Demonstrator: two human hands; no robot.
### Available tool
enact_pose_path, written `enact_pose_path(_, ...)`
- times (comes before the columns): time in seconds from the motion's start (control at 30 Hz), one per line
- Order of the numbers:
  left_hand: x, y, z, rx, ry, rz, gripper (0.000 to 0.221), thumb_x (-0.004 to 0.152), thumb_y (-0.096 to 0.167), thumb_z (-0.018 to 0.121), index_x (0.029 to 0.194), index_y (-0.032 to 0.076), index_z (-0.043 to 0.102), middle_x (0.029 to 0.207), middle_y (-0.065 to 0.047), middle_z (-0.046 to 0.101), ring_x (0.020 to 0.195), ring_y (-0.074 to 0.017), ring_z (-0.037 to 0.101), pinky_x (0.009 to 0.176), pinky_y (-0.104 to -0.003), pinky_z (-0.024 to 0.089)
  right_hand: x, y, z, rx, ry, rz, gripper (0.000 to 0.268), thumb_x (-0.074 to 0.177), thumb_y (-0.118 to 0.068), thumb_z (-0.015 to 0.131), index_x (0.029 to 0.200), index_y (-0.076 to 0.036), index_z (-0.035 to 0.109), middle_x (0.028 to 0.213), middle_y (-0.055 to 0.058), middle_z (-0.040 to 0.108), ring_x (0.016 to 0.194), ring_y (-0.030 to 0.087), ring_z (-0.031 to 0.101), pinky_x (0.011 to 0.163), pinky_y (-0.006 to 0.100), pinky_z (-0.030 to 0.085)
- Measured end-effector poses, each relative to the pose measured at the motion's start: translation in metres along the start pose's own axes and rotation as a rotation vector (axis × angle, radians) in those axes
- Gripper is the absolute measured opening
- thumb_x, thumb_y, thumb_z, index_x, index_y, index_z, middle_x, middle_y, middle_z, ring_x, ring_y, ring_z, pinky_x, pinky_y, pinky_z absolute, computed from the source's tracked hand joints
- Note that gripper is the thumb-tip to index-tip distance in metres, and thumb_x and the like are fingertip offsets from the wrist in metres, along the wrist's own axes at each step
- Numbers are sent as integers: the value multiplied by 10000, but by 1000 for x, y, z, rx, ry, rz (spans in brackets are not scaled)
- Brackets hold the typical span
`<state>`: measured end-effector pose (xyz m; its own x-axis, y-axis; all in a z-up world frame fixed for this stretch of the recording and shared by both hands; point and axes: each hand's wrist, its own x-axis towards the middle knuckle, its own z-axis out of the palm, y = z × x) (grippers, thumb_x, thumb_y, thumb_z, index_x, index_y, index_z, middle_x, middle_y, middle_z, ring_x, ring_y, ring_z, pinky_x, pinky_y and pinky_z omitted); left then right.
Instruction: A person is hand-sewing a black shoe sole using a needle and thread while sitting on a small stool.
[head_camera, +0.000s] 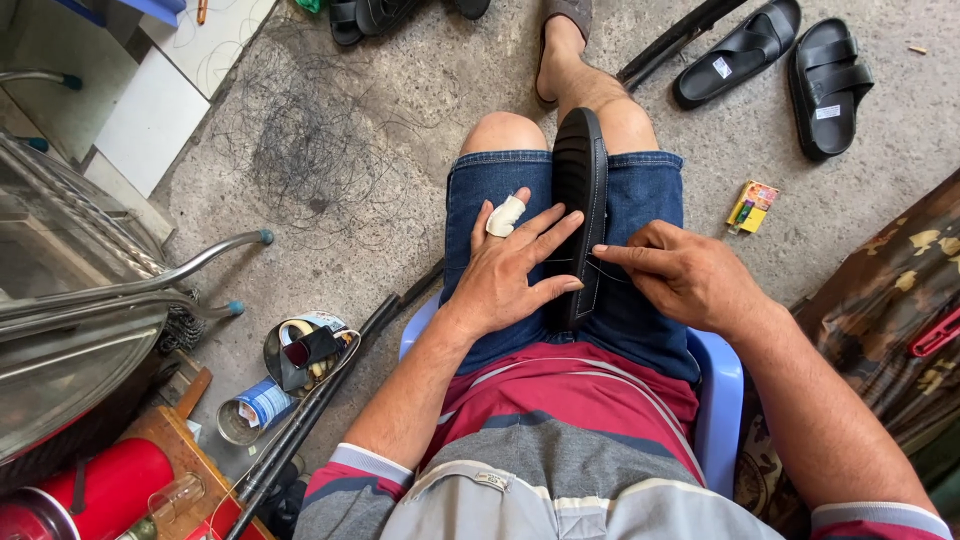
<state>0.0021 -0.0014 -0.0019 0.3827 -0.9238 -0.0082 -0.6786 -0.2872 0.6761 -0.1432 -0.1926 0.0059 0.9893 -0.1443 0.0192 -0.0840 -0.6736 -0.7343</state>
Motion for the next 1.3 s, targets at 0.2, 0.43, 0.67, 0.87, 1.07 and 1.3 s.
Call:
enact_pose_path(0.2, 0, 0, 0, 13, -8, 7, 678, 814, 515, 612, 1398, 326, 324, 1369, -12, 440, 1376, -290, 198, 1082, -552, 15, -1, -2, -1, -17, 6, 8, 349, 768, -106, 568, 1061, -264, 670, 847, 12, 597, 745, 291, 614, 544, 400, 487)
enact_pose_path(0.43, 1, -2, 3, -9, -8, -5, 645, 829, 489, 601, 1393, 334, 330, 1364, -17, 446, 1377, -292, 198, 1076, -569, 15, -5, -9, 3, -398, 60, -56, 349, 732, -185, 597, 1043, -330, 660, 813, -21, 565, 721, 220, 609, 569, 359, 518)
enact_pose_path(0.67, 3, -6, 8, -3, 35, -5, 648, 787, 549, 607, 1363, 375, 364, 1347, -5, 462, 1380, -282, 223, 1089, -559, 30, -1, -29, 4, -604, 144, -110, 305, 744, -178, 576, 1007, -303, 666, 760, -27, 517, 695, 191, 594, 575, 297, 512)
enact_pose_path(0.87, -1, -6, 3, -39, 31, -29, 661, 768, 571, 596, 1360, 404, 352, 1364, 19, 442, 1391, -257, 213, 1101, -544, 35, -7, 5, 22, -270, 199, -119, 218, 757, -182, 623, 944, -281, 677, 766, -53, 557, 745, 181, 611, 604, 307, 508)
enact_pose_path(1.07, 2, -8, 3, -51, 33, -31, 665, 764, 577, 592, 1359, 396, 357, 1373, 14, 438, 1394, -246, 226, 1109, -532, 45, 8, 13, 22, -2, 213, -153, 164, 720, -131, 676, 862, -207, 708, 745, -28, 603, 739, 202, 631, 593, 316, 497)
enact_pose_path(1.3, 2, -7, 7, -18, 12, -42, 677, 770, 573, 591, 1371, 396, 337, 1388, 14, 421, 1403, -236, 219, 1118, -534, 47, 12, 15, 26, -47, 171, -164, 134, 701, -153, 692, 817, -221, 681, 723, -36, 594, 735, 194, 636, 605, 317, 502)
